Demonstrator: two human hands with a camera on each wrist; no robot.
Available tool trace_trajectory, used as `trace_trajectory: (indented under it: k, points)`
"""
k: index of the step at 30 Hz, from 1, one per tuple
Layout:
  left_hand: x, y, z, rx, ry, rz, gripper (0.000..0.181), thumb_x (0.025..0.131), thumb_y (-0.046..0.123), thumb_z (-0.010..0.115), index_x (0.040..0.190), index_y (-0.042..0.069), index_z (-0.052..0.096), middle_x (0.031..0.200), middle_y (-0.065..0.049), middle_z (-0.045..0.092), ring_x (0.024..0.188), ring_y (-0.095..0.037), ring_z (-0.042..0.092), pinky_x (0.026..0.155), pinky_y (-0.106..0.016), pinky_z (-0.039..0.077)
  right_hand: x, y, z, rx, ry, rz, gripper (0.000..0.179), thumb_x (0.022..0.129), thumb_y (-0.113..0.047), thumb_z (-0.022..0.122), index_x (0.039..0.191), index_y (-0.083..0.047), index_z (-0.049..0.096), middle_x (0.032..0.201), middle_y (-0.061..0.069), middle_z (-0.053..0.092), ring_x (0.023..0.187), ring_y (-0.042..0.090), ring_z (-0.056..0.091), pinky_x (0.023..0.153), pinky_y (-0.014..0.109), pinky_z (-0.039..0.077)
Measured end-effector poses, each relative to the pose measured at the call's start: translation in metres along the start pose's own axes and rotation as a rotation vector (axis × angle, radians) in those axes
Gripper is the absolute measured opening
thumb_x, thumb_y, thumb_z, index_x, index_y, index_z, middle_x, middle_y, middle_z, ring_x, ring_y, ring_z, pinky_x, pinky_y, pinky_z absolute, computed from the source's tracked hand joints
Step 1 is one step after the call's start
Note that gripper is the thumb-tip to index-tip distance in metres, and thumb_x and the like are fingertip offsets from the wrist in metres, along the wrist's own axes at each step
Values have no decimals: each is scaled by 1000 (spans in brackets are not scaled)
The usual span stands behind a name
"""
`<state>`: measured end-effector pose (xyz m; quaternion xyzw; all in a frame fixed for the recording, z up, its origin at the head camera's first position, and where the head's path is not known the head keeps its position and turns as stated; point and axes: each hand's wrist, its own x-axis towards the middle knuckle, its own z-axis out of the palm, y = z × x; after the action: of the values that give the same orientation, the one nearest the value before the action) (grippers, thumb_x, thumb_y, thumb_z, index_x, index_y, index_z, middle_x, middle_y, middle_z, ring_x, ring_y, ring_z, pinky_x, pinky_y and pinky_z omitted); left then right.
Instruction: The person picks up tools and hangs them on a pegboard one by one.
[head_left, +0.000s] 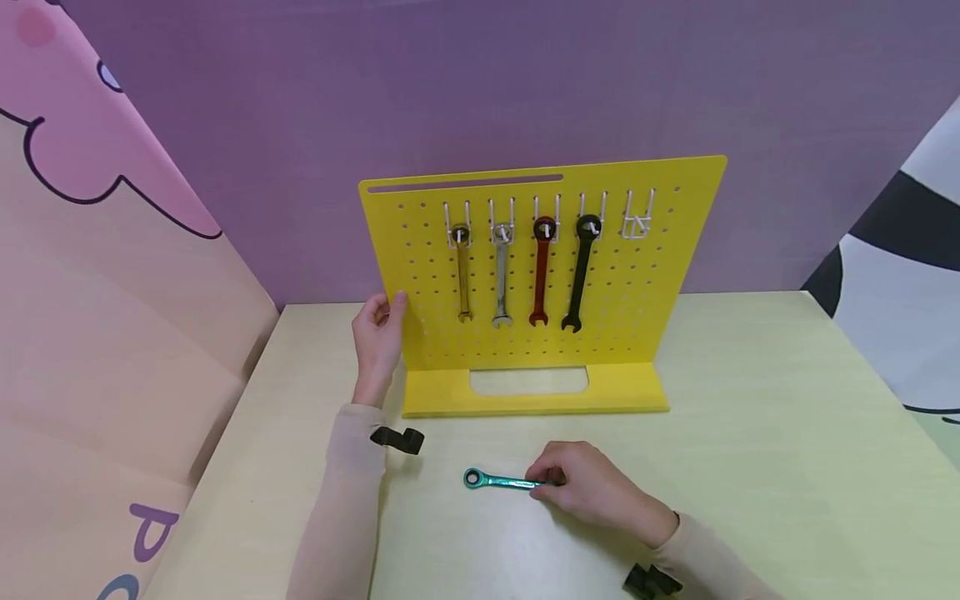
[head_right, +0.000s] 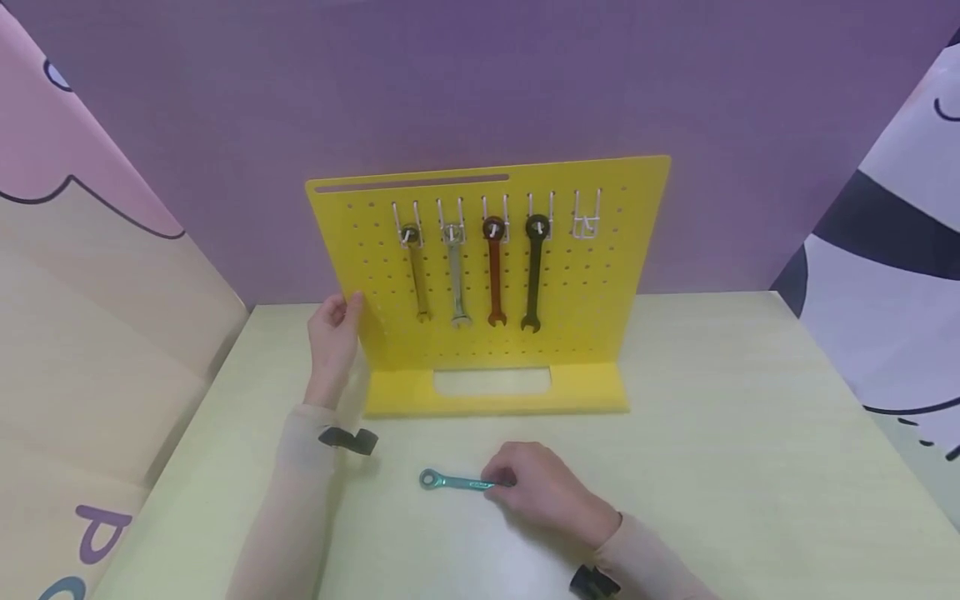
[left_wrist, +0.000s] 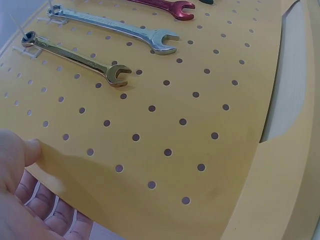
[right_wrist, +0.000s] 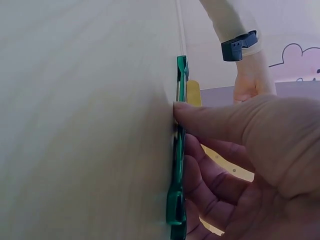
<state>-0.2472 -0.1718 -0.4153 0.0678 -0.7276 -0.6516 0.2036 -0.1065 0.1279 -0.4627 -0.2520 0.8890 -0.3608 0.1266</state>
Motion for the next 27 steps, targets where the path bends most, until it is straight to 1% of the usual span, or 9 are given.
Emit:
trace_trajectory:
  k: [4, 7, 11, 15, 20, 24, 27]
  points:
    - [-1, 1, 0, -2, -7, -3, 30, 108, 28, 65, 117, 0, 71, 100, -10, 69, 92, -16, 59, 84, -20, 48, 0, 0, 0, -17, -1, -17, 10, 88, -9, 86, 94, -17, 83, 83, -14, 64, 73, -3, 51, 67, 20, 44]
    - [-1, 0, 1, -5, -9, 1, 30, 108, 28, 65, 117, 0, 70, 99, -7, 68, 92, -15, 59, 84, -20, 48, 0, 1, 0, -46, -2, -35, 11, 86, -8, 85, 91, -17, 81, 83, -14, 63, 73, -3, 52, 68, 20, 45]
    - [-1, -1, 1, -5, 0, 16, 28, 108, 26, 65, 115, -1, 70, 92, -3, 65, 90, -13, 58, 82, -19, 47, 1, 2, 1, -50, -15, -21, 13, 83, -9, 86, 87, -19, 78, 81, -15, 63, 72, -3, 54, 69, 20, 46]
    - [-1, 0, 0, -4, 7, 17, 28, 108, 25, 65, 115, -1, 70, 91, 0, 63, 88, -12, 58, 79, -18, 47, 1, 2, 0, -12, -38, 1, 14, 82, -9, 87, 86, -19, 78, 80, -15, 65, 72, -3, 54, 69, 21, 46]
    - [-1, -1, 0, -12, 6, 19, 28, 108, 25, 66, 115, -2, 69, 92, -1, 64, 89, -12, 58, 81, -18, 47, -2, 0, -4, 47, -91, 28, 13, 81, -10, 87, 85, -17, 77, 78, -12, 65, 72, 1, 53, 68, 21, 46]
    - [0, -1, 0, -13, 4, 21, 29, 108, 25, 66, 115, -3, 70, 93, -2, 64, 89, -12, 58, 81, -18, 47, -2, 0, -6, 52, -131, 47, 13, 82, -12, 86, 84, -20, 76, 77, -14, 64, 72, 2, 53, 69, 22, 44]
    - [1, -2, 0, -10, 3, 22, 29, 108, 25, 66, 116, -3, 70, 93, -1, 64, 88, -12, 58, 81, -18, 47, -1, 2, -7, 69, -153, 40, 11, 84, -13, 85, 84, -21, 77, 75, -14, 66, 71, 1, 55, 68, 22, 45]
